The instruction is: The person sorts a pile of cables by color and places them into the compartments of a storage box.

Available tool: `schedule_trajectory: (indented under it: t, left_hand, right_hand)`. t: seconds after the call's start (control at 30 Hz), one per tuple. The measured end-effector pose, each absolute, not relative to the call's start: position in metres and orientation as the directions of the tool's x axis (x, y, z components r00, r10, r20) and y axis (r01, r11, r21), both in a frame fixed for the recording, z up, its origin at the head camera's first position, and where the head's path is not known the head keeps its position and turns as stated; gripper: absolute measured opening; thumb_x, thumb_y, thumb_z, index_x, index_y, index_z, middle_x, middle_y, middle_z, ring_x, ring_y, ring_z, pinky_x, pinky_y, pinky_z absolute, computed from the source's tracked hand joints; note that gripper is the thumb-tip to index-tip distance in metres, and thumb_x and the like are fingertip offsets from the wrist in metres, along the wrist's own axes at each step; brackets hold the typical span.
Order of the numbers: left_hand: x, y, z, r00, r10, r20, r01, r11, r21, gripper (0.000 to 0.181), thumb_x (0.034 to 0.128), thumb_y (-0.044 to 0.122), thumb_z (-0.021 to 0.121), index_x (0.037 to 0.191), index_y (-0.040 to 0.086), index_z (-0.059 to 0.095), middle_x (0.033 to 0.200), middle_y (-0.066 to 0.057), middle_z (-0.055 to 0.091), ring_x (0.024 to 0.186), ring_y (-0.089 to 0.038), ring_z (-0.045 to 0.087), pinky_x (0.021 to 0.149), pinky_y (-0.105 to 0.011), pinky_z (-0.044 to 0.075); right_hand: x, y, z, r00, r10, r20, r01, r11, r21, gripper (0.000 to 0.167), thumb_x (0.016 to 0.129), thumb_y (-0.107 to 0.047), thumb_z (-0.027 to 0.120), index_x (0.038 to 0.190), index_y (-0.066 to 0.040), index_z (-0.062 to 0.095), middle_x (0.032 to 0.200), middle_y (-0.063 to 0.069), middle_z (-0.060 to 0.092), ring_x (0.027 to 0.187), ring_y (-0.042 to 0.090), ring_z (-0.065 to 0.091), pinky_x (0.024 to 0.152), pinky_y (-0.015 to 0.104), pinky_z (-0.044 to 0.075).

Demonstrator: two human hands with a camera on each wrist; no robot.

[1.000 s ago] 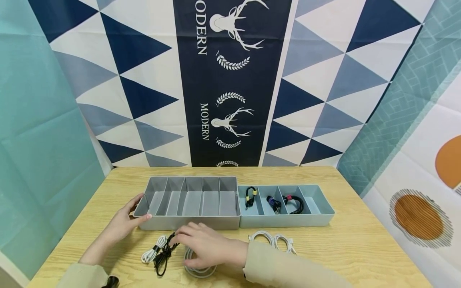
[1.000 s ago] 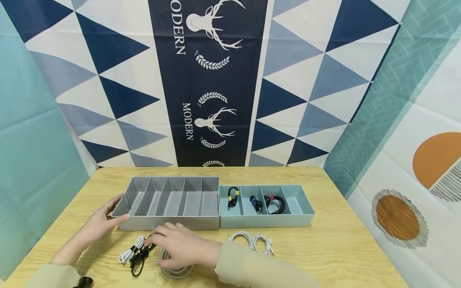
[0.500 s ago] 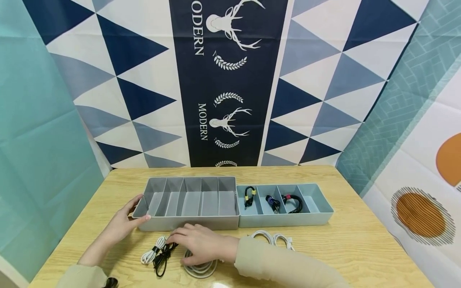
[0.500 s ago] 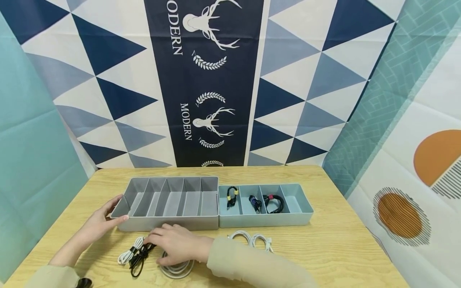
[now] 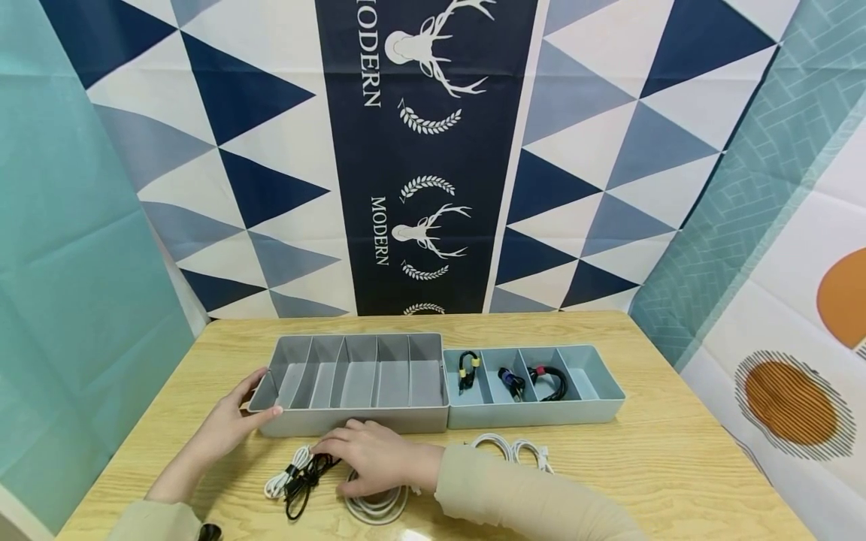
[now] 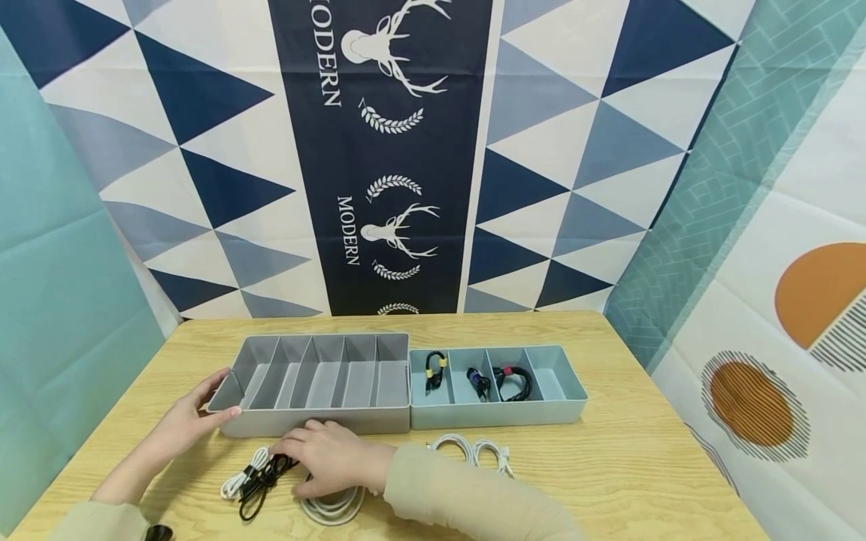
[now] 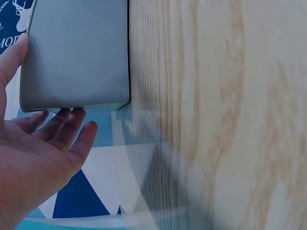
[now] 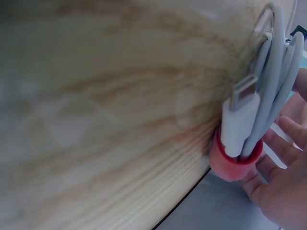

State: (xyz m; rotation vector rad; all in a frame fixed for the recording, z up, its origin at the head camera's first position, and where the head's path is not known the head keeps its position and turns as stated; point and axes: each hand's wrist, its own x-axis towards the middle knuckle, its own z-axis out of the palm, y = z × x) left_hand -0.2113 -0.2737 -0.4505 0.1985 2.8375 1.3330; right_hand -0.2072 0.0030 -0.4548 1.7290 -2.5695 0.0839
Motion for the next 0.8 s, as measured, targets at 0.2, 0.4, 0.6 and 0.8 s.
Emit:
schedule_trajectory:
  t: [0.2,0.4,0.6,0.8]
  left_hand:
    - [-0.211,-0.273,-0.449,-0.991,0.12,0.053,0.117,0.62,0.776,0.086,0.0884,0.036,0.065,0.152,0.007,0.014,0.15,-0.03,0.02,0.129,-0.051,0.032,0.097,-0.06,0.038]
    - [-0.211,-0.273,-0.448,-0.991,0.126,0.053,0.12,0.624,0.772,0.085,0.0889,0.035,0.065,0.151,0.006,0.015,0.15,-0.031,0.02,0.129,-0.052,0.032,0.095,-0.059,0.039]
    - [-0.211,-0.273,-0.447,-0.992,0.123,0.04,0.109,0.626,0.772,0.085,0.0891,0.036,0.064,0.151,0.006,0.014,0.149,-0.031,0.021,0.128,-0.052,0.032,0.096,-0.06,0.038]
    - [-0.21,-0.273,-0.445,-0.991,0.126,0.036,0.107,0.619,0.778,0.085,0.0892,0.035,0.065,0.151,0.006,0.014,0.15,-0.031,0.019,0.129,-0.052,0.031,0.097,-0.06,0.037]
  right_hand:
    - [-0.21,0.004,-0.457,-0.37,-0.926,0.082,-0.929,0.369,-0.027,0.058,0.087,-0.044,0.063,0.138,-0.024,0.045,0.129,-0.01,0.054,0.105,0.006,0.05,0.089,0.019,0.041]
    - [-0.211,0.002,-0.459,-0.367,-0.924,0.105,-0.928,0.372,0.026,0.055,0.085,-0.046,0.065,0.132,-0.022,0.052,0.118,-0.009,0.056,0.099,0.006,0.05,0.086,0.018,0.042]
    - [-0.211,0.002,-0.464,-0.392,-0.914,0.105,-0.918,0.397,0.025,0.051,0.084,-0.047,0.066,0.125,-0.019,0.056,0.109,-0.007,0.054,0.094,0.006,0.05,0.082,0.017,0.043]
    - [-0.208,-0.001,-0.466,-0.449,-0.887,0.104,-0.892,0.452,0.001,0.042,0.085,-0.044,0.065,0.119,-0.019,0.058,0.106,-0.007,0.053,0.092,0.005,0.051,0.078,0.016,0.045]
